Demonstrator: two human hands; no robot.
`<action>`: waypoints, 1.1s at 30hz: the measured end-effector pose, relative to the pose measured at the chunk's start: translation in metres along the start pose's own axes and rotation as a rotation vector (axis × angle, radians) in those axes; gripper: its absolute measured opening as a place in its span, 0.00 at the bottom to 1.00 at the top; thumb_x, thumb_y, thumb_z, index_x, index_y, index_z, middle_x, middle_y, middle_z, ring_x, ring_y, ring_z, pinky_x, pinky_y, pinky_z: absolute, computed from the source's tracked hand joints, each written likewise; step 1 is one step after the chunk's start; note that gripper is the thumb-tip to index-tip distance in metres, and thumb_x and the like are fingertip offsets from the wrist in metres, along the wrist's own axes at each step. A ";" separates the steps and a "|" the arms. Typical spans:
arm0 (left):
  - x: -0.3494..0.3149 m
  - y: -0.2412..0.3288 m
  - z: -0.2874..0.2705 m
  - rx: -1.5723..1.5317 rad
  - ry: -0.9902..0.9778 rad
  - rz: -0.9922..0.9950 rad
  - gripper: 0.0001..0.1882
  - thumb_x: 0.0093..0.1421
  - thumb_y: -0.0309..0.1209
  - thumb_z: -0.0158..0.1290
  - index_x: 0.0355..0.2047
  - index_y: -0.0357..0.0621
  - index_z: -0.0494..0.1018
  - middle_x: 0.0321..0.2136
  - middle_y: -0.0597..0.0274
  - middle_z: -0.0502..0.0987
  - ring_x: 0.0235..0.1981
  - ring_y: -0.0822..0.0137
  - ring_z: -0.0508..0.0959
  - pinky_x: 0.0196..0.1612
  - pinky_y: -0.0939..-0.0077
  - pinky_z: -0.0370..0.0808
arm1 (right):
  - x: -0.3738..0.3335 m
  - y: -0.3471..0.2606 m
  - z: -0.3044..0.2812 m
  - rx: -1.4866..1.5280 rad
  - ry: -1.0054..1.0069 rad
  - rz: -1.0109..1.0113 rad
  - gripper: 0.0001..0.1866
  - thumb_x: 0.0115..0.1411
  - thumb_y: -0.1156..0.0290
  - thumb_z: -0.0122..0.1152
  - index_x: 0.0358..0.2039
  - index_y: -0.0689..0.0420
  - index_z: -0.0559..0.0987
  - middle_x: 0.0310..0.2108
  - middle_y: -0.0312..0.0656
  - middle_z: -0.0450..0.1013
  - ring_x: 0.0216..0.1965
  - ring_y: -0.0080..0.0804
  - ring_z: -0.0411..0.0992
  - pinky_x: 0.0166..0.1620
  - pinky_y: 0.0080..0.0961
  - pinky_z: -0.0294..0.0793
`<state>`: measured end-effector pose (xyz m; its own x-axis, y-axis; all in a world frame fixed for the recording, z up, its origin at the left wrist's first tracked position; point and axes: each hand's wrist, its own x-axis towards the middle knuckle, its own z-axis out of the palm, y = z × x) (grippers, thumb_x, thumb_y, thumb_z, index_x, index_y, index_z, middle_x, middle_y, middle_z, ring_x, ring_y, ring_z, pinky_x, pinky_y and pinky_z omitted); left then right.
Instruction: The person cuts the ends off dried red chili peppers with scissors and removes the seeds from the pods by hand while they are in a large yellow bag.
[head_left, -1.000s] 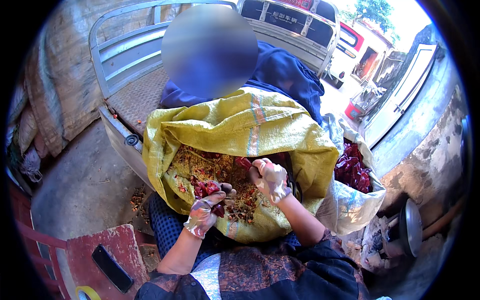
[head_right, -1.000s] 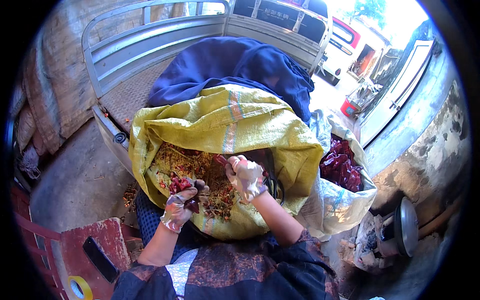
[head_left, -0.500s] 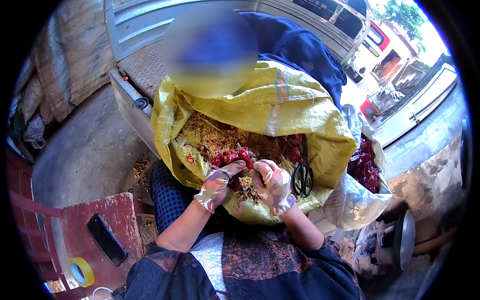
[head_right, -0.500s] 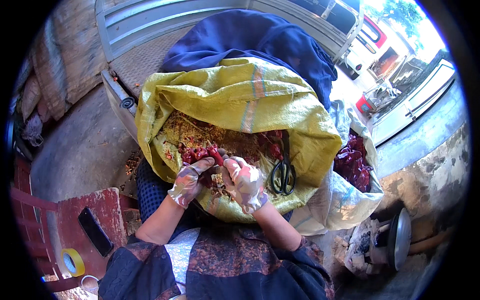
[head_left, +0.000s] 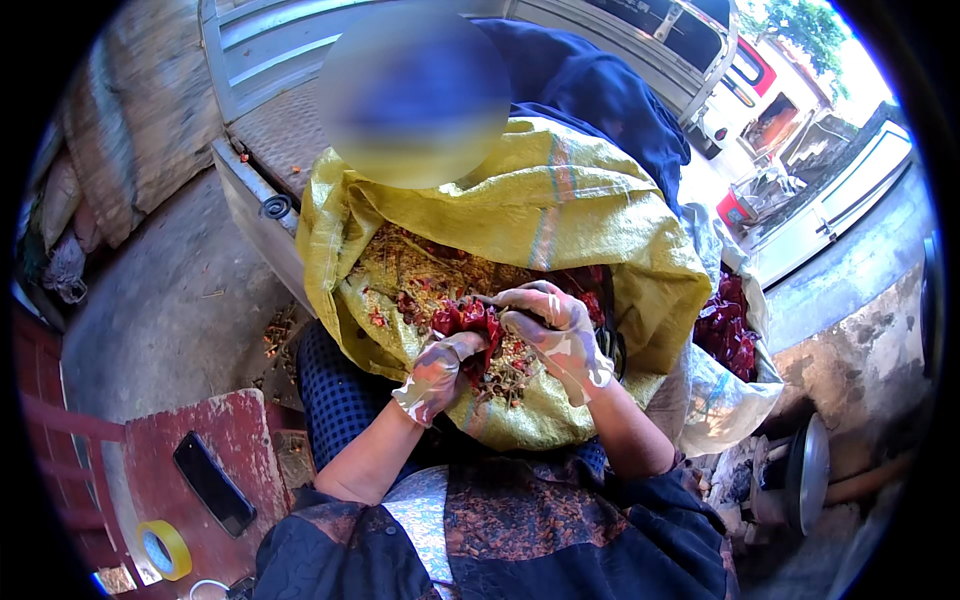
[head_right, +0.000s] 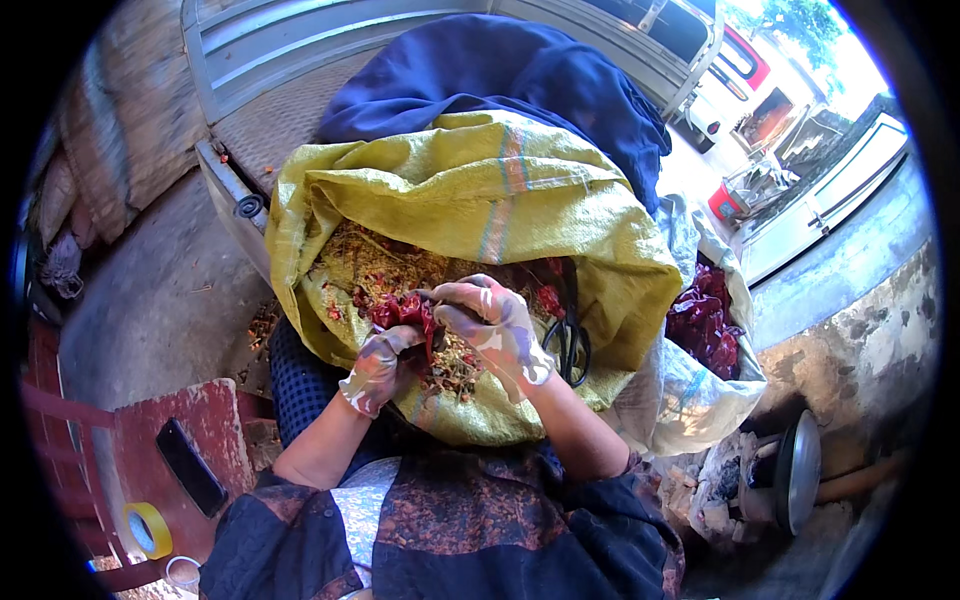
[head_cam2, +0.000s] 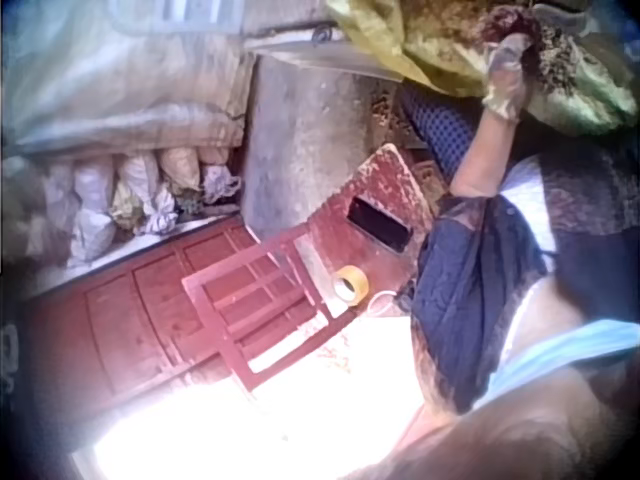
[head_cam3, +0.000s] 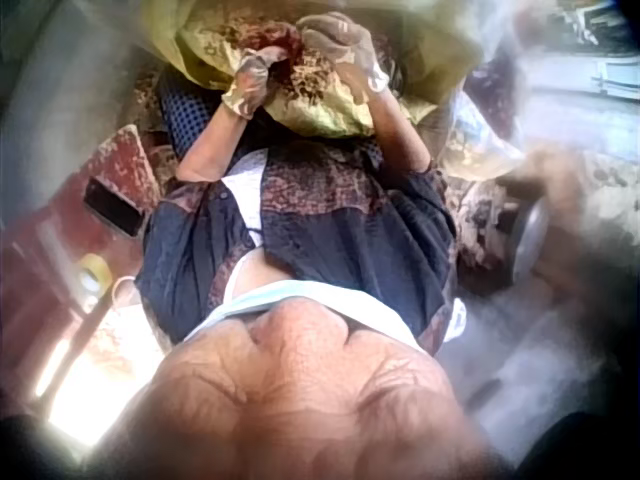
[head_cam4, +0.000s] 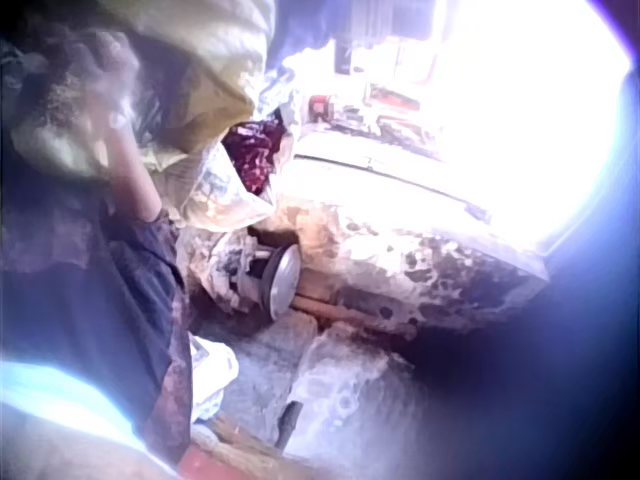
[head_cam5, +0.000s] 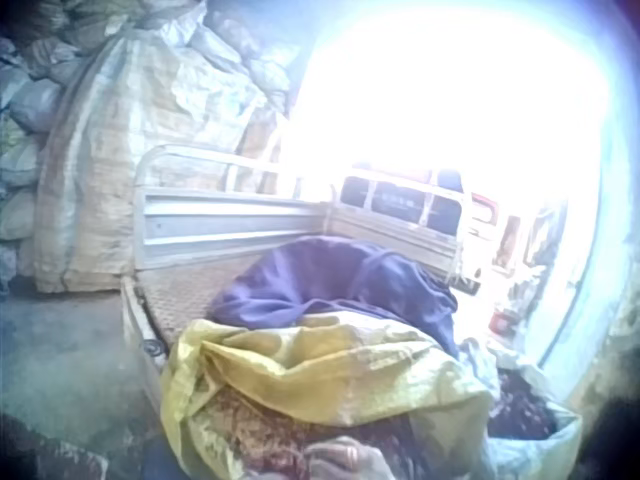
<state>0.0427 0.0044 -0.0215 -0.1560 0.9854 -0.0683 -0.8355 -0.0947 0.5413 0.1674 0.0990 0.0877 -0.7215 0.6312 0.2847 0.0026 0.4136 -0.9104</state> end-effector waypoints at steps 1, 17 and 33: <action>-0.003 0.002 0.004 0.045 -0.032 0.000 0.10 0.55 0.26 0.50 0.37 0.38 0.74 0.34 0.61 0.76 0.36 0.68 0.75 0.42 0.76 0.71 | 0.000 0.000 -0.002 -0.031 -0.036 -0.051 0.10 0.53 0.74 0.61 0.37 0.61 0.77 0.26 0.35 0.72 0.31 0.22 0.71 0.32 0.15 0.70; 0.001 0.015 0.042 0.391 0.017 0.133 0.10 0.51 0.25 0.55 0.35 0.44 0.71 0.29 0.70 0.72 0.31 0.76 0.72 0.35 0.83 0.68 | -0.015 0.001 0.012 0.582 0.172 0.392 0.03 0.55 0.75 0.58 0.30 0.59 0.76 0.19 0.29 0.65 0.19 0.14 0.60 0.21 0.14 0.59; 0.005 0.000 0.007 0.249 -0.026 0.230 0.19 0.48 0.23 0.58 0.42 0.41 0.68 0.31 0.65 0.73 0.34 0.71 0.74 0.42 0.75 0.72 | -0.043 0.025 -0.081 -0.819 0.113 0.324 0.12 0.54 0.66 0.58 0.34 0.60 0.74 0.27 0.43 0.72 0.30 0.33 0.72 0.35 0.25 0.70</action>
<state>0.0451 0.0105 -0.0160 -0.3091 0.9459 0.0989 -0.6249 -0.2804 0.7286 0.2546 0.1354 0.0769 -0.5267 0.8419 0.1174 0.7209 0.5155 -0.4632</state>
